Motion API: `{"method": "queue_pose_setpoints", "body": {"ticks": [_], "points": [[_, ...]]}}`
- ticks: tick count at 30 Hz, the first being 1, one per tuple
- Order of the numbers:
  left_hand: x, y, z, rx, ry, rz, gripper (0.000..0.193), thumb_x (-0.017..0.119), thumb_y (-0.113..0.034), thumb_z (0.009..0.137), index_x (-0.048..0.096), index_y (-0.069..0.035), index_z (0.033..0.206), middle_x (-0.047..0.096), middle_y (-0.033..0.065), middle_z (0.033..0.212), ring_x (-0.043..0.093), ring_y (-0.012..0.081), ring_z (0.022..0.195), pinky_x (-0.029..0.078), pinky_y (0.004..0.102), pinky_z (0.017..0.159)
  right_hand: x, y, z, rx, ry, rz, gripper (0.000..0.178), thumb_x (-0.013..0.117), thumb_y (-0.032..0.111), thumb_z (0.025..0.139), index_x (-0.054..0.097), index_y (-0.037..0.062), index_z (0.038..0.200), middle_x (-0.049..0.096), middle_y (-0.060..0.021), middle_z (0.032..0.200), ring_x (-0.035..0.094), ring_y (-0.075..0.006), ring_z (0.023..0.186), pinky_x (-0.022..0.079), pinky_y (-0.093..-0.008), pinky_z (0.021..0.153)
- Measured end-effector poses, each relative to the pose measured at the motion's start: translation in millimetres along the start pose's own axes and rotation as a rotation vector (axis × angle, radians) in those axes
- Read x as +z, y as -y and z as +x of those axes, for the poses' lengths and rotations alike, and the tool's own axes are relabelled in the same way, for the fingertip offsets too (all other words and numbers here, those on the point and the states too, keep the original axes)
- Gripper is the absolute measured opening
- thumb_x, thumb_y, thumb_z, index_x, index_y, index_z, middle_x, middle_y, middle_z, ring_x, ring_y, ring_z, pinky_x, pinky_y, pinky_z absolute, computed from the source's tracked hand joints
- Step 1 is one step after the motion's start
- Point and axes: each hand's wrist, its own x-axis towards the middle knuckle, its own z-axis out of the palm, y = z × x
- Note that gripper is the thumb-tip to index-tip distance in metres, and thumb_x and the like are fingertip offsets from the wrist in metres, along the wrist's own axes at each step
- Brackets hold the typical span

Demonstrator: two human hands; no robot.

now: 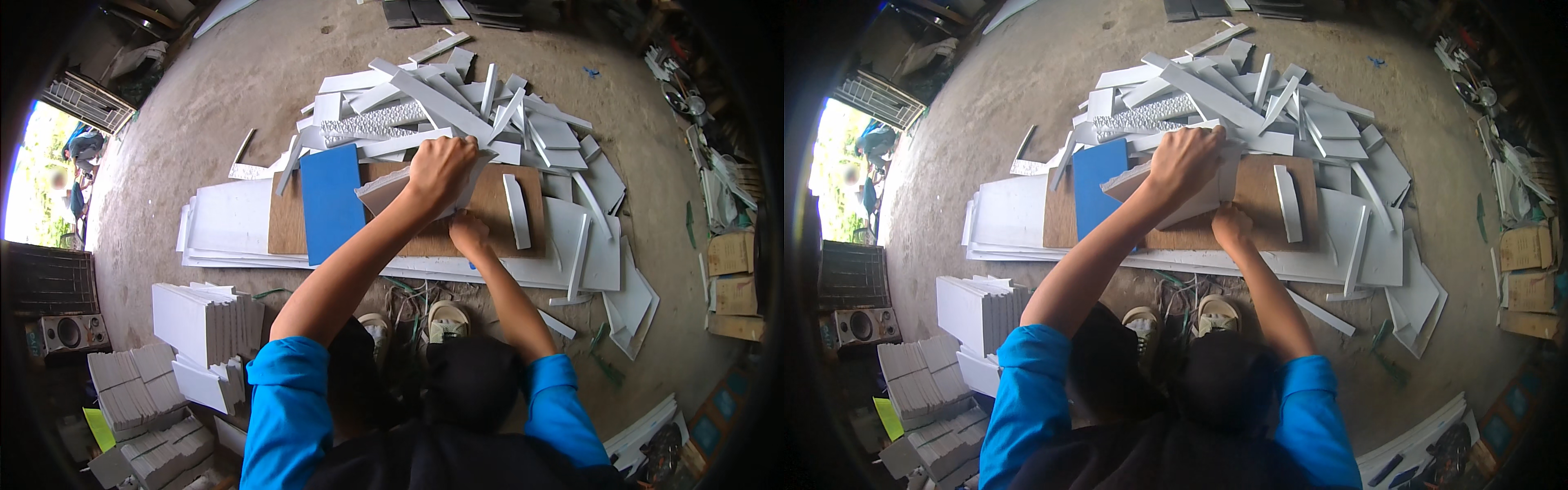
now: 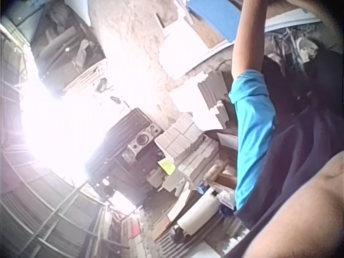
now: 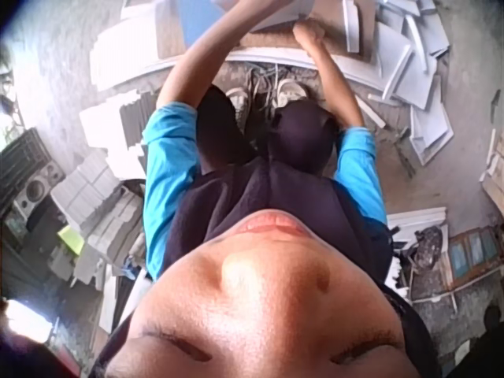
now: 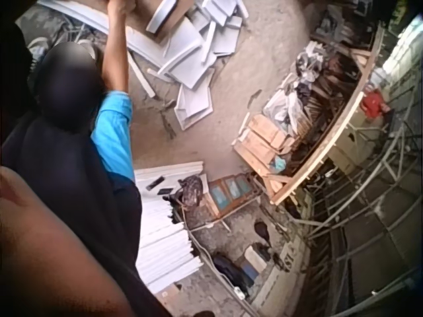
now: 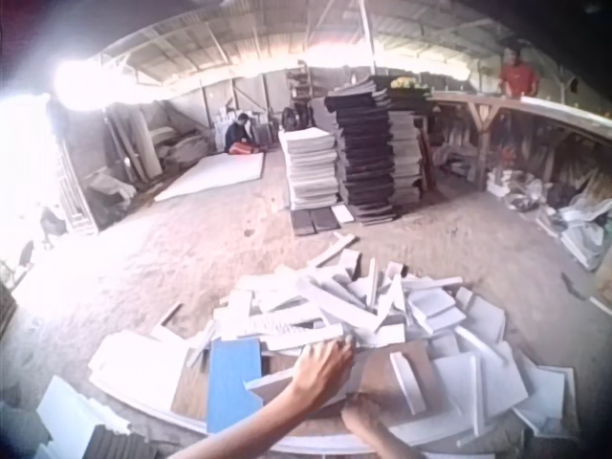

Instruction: The person uses a blue rectangular template and a utility knife to cut white foam sheets. They repeatedly place the template on a sheet, trace the edges, and cut along the lines to produce smaller rectangular pieces.

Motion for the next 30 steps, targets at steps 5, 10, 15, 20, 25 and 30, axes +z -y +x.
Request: {"method": "queue_pose_setpoints", "body": {"ticks": [5,10,15,20,25,30], "points": [[2.9,-1.9,-4.3,0.005,-0.041,0.015,0.027,0.061,-0.021,0.072,0.052,-0.003,0.090,0.060,0.0133,0.067,0.062,0.0284,0.066,0.049,0.0371,0.054,-7.4,5.6,-16.9,0.019,0.008,0.081,0.029,0.040,0.024,0.084,0.046,-0.0029,0.095,0.060,-0.0234,0.084,0.059,-0.0380,0.078,0.048,-0.0469,0.067],[4.3,-1.5,-4.9,0.045,-0.078,-0.013,0.026,0.061,-0.021,0.072,0.052,-0.003,0.088,0.060,0.0129,0.066,0.062,0.0291,0.064,0.049,0.0372,0.052,-1.7,3.8,-22.9,0.072,0.054,0.056,0.027,0.037,0.021,0.085,0.045,-0.0016,0.096,0.060,-0.0220,0.087,0.059,-0.0366,0.079,0.046,-0.0484,0.070],[-3.5,-4.5,-6.3,0.044,0.021,-0.027,0.024,0.061,-0.020,0.071,0.052,-0.003,0.086,0.059,0.0139,0.064,0.061,0.0299,0.063,0.048,0.0379,0.052,18.5,-5.7,-14.0,0.005,-0.033,0.053,0.020,0.038,0.019,0.083,0.045,0.0006,0.090,0.060,-0.0230,0.085,0.060,-0.0364,0.073,0.048,-0.0467,0.065],[-2.4,-2.8,-6.1,0.048,-0.014,-0.004,0.025,0.061,-0.020,0.071,0.052,-0.003,0.086,0.059,0.0148,0.064,0.061,0.0298,0.062,0.048,0.0381,0.051,37.7,-14.7,-12.9,-0.038,-0.120,0.043,0.023,0.043,0.018,0.082,0.045,0.0000,0.096,0.060,-0.0209,0.073,0.061,-0.0353,0.067,0.049,-0.0446,0.058],[3.4,8.2,-1.1,-0.030,-0.055,-0.003,0.024,0.060,-0.022,0.072,0.053,-0.003,0.085,0.059,0.0139,0.064,0.061,0.0288,0.061,0.048,0.0376,0.051,41.3,-14.5,-22.9,-0.025,-0.083,-0.024,0.030,0.047,0.023,0.082,0.043,0.0015,0.102,0.060,-0.0185,0.065,0.061,-0.0350,0.064,0.049,-0.0454,0.056],[7.1,10.8,11.0,-0.053,-0.017,-0.014,0.026,0.060,-0.025,0.072,0.055,-0.004,0.086,0.058,0.0144,0.064,0.061,0.0300,0.064,0.049,0.0378,0.054,48.6,-25.2,-47.6,-0.048,-0.146,-0.128,0.030,0.046,0.025,0.083,0.043,0.0024,0.103,0.060,-0.0167,0.063,0.061,-0.0343,0.063,0.049,-0.0447,0.056]]}}
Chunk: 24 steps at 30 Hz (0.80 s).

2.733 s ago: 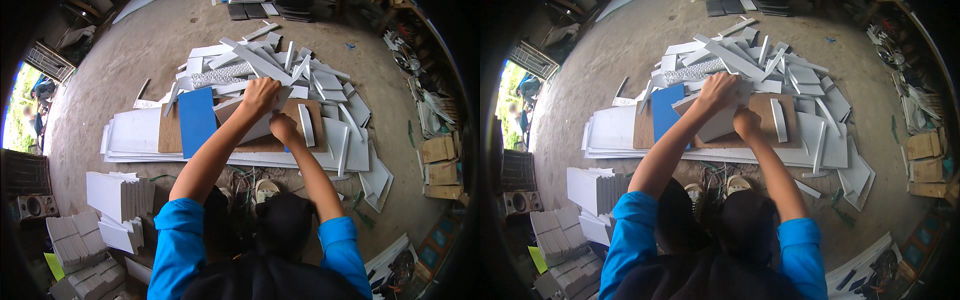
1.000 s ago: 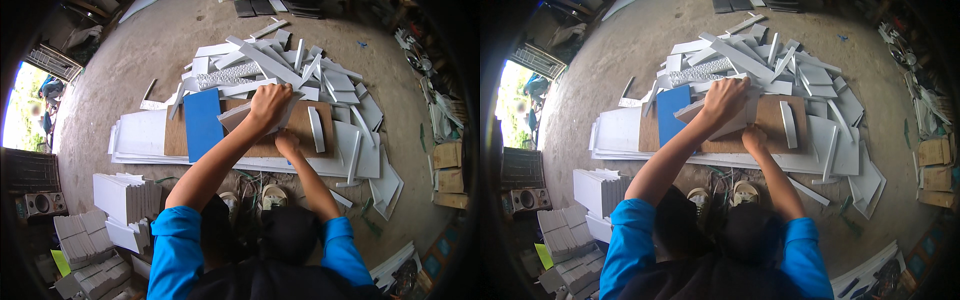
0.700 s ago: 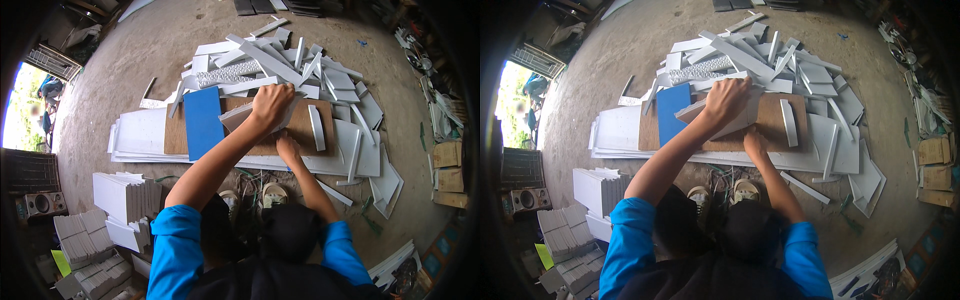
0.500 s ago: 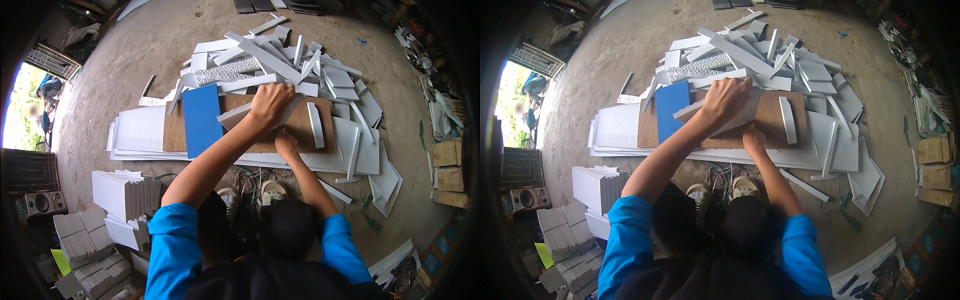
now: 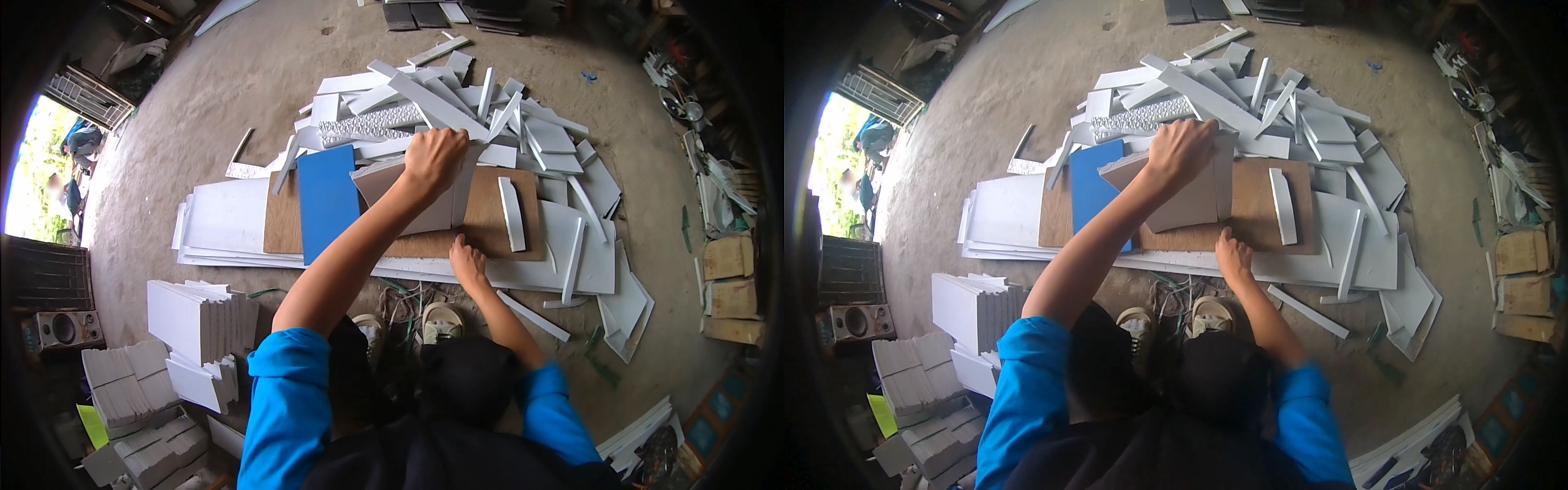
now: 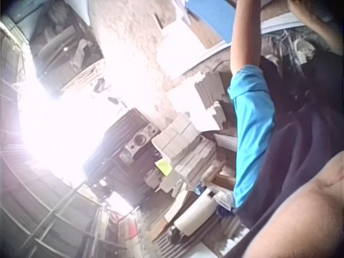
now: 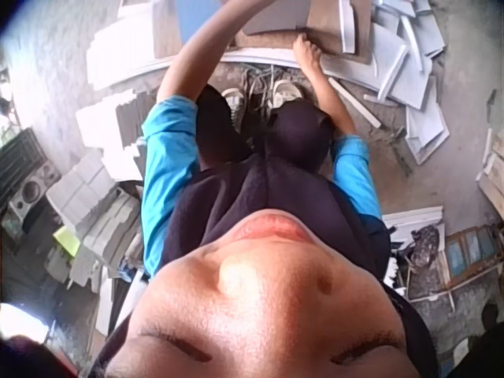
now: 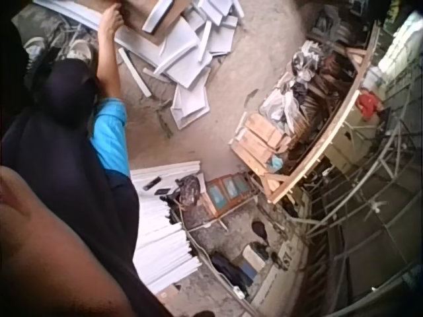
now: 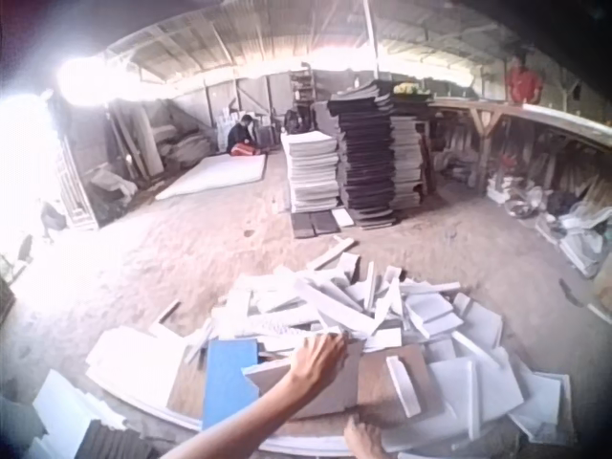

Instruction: The person uses a blue rectangular template and a utility knife to cut white foam sheets. They repeatedly place the template on a sheet, trace the edges, and cut along the lines to produce smaller rectangular pieces.

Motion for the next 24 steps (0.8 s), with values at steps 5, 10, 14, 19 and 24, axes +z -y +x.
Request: {"method": "queue_pose_setpoints", "body": {"ticks": [5,10,14,19,24], "points": [[-18.8,36.0,6.4,-0.193,0.022,-0.154,0.021,0.065,-0.021,0.069,0.059,-0.004,0.080,0.061,0.0159,0.073,0.061,0.0311,0.073,0.049,0.0395,0.063,-6.0,-15.7,-25.1,-0.018,0.013,0.003,0.027,0.047,0.026,0.083,0.046,0.0030,0.096,0.059,-0.0174,0.063,0.060,-0.0346,0.063,0.048,-0.0454,0.057],[-25.2,107.5,10.7,-0.402,-0.117,-0.502,0.036,0.071,-0.026,0.062,0.061,0.000,0.086,0.062,0.0193,0.076,0.061,0.0303,0.073,0.048,0.0377,0.065,-49.4,-16.6,-0.9,0.025,0.014,0.235,0.031,0.044,0.032,0.084,0.050,0.0027,0.089,0.058,-0.0214,0.066,0.058,-0.0380,0.062,0.046,-0.0463,0.055],[16.8,139.7,5.5,-0.657,-0.313,-0.737,0.058,0.073,-0.031,0.062,0.052,0.004,0.103,0.059,0.0228,0.091,0.060,0.0291,0.083,0.048,0.0339,0.072,-72.5,-19.2,32.3,0.171,-0.069,0.217,0.035,0.041,0.031,0.086,0.046,0.0013,0.103,0.059,-0.0215,0.069,0.059,-0.0365,0.064,0.047,-0.0437,0.055],[132.6,186.1,-28.0,-0.995,-0.329,-1.066,0.076,0.075,-0.036,0.062,0.041,0.008,0.113,0.054,0.0251,0.098,0.056,0.0293,0.090,0.047,0.0333,0.076,-37.3,-25.7,57.3,0.186,-0.129,0.217,0.053,0.042,0.027,0.085,0.027,-0.0066,0.123,0.060,-0.0213,0.069,0.060,-0.0365,0.065,0.049,-0.0422,0.055],[158.0,179.6,-77.1,-1.121,-0.286,-1.434,0.068,0.072,-0.035,0.068,0.043,0.008,0.112,0.055,0.0207,0.096,0.057,0.0225,0.086,0.047,0.0318,0.074,-46.8,-14.4,55.7,0.246,0.009,0.265,0.063,0.047,0.024,0.082,0.017,-0.0059,0.129,0.051,-0.0295,0.101,0.057,-0.0386,0.082,0.048,-0.0440,0.067]]}}
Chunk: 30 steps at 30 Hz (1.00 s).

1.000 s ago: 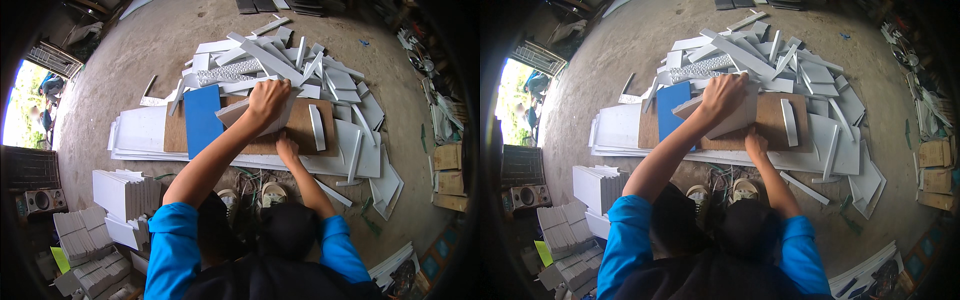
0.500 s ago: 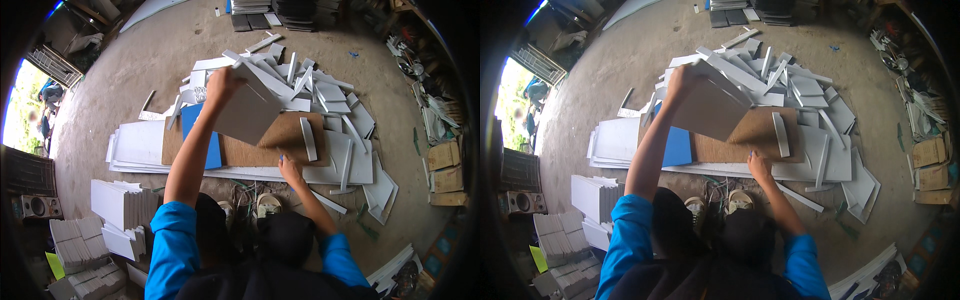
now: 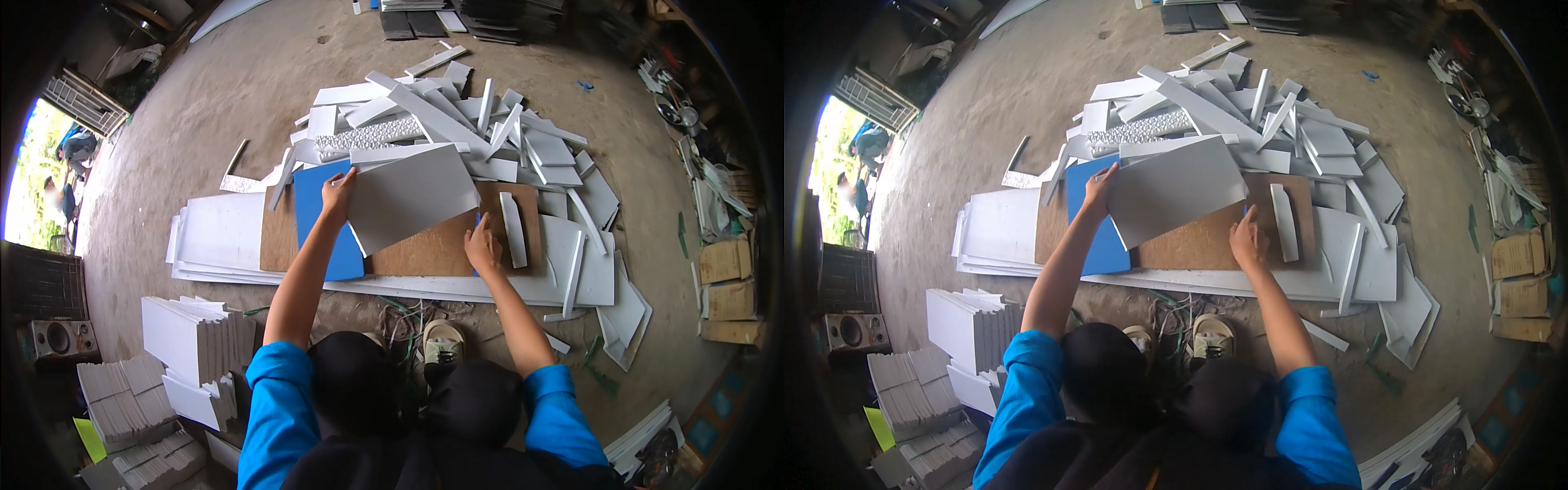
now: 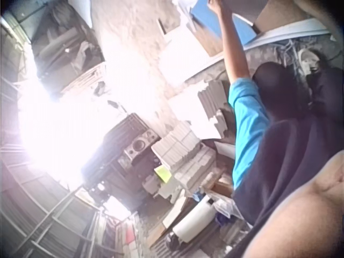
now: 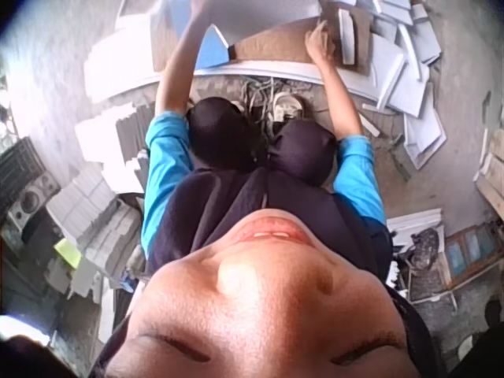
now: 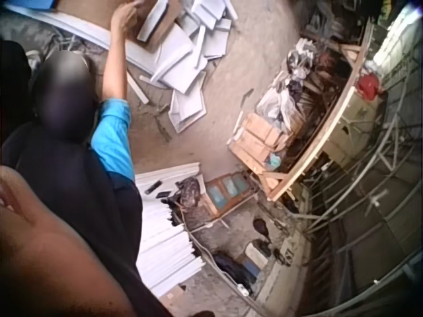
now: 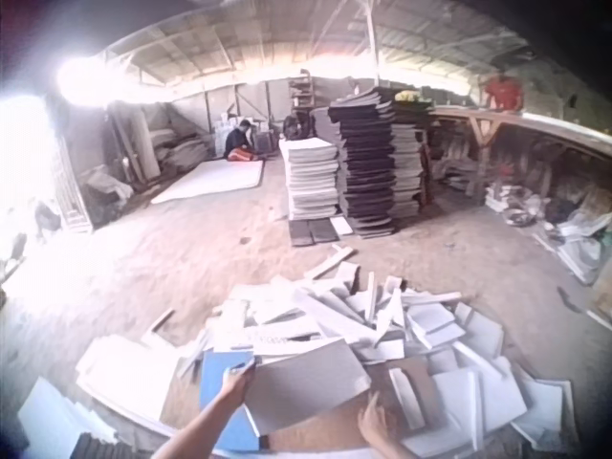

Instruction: The person uses a blue rectangular template and a utility knife to cut white foam sheets. They repeatedly place the template on a sheet, trace the edges, and cut along the lines to produce smaller rectangular pieces.

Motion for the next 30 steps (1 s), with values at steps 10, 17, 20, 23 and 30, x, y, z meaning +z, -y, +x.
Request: {"method": "queue_pose_setpoints", "body": {"ticks": [10,17,20,23,30], "points": [[-39.0,-33.0,-74.0,0.133,-0.214,-0.283,0.045,0.060,-0.030,0.081,0.049,0.002,0.109,0.057,0.0098,0.090,0.055,0.0151,0.078,0.046,0.0272,0.068,2.9,-22.9,31.6,-0.176,-0.194,-0.136,0.061,0.053,0.022,0.080,0.022,-0.0028,0.127,0.040,-0.0289,0.113,0.047,-0.0384,0.099,0.044,-0.0412,0.080],[-124.8,-73.5,-137.3,0.118,-0.356,-0.751,0.038,0.055,-0.028,0.084,0.046,-0.007,0.115,0.053,0.0043,0.099,0.054,0.0138,0.086,0.048,0.0255,0.067,-46.5,175.1,-14.0,-0.174,0.862,1.134,0.076,0.054,0.033,0.083,0.002,0.0050,0.132,0.046,-0.0210,0.108,0.057,-0.0243,0.084,0.049,-0.0352,0.072],[-183.7,-94.6,-186.5,0.245,-0.491,-0.867,0.036,0.056,-0.025,0.084,0.047,-0.011,0.115,0.053,0.0010,0.100,0.054,0.0093,0.085,0.048,0.0215,0.066,-57.6,267.9,-64.1,-0.357,0.986,1.184,0.075,0.052,0.020,0.084,-0.004,0.0060,0.131,0.044,-0.0209,0.111,0.057,-0.0243,0.083,0.049,-0.0366,0.073],[-246.9,-104.6,-246.7,0.425,-0.576,-0.840,0.036,0.056,-0.021,0.084,0.047,-0.010,0.117,0.052,-0.0006,0.107,0.053,0.0082,0.088,0.045,0.0190,0.070,-57.4,344.6,-106.5,-0.542,1.030,1.110,0.072,0.048,0.002,0.082,-0.005,0.0075,0.131,0.042,-0.0222,0.112,0.057,-0.0250,0.085,0.050,-0.0380,0.074],[-386.6,-34.1,-354.1,0.595,-0.882,-0.375,0.042,0.060,-0.011,0.080,0.047,-0.001,0.119,0.052,0.0096,0.111,0.052,0.0104,0.090,0.042,0.0217,0.077,32.8,486.9,-229.7,-0.834,1.043,0.762,0.059,0.047,0.002,0.081,0.013,0.0030,0.129,0.049,-0.0201,0.106,0.054,-0.0214,0.090,0.047,-0.0327,0.074]]}}
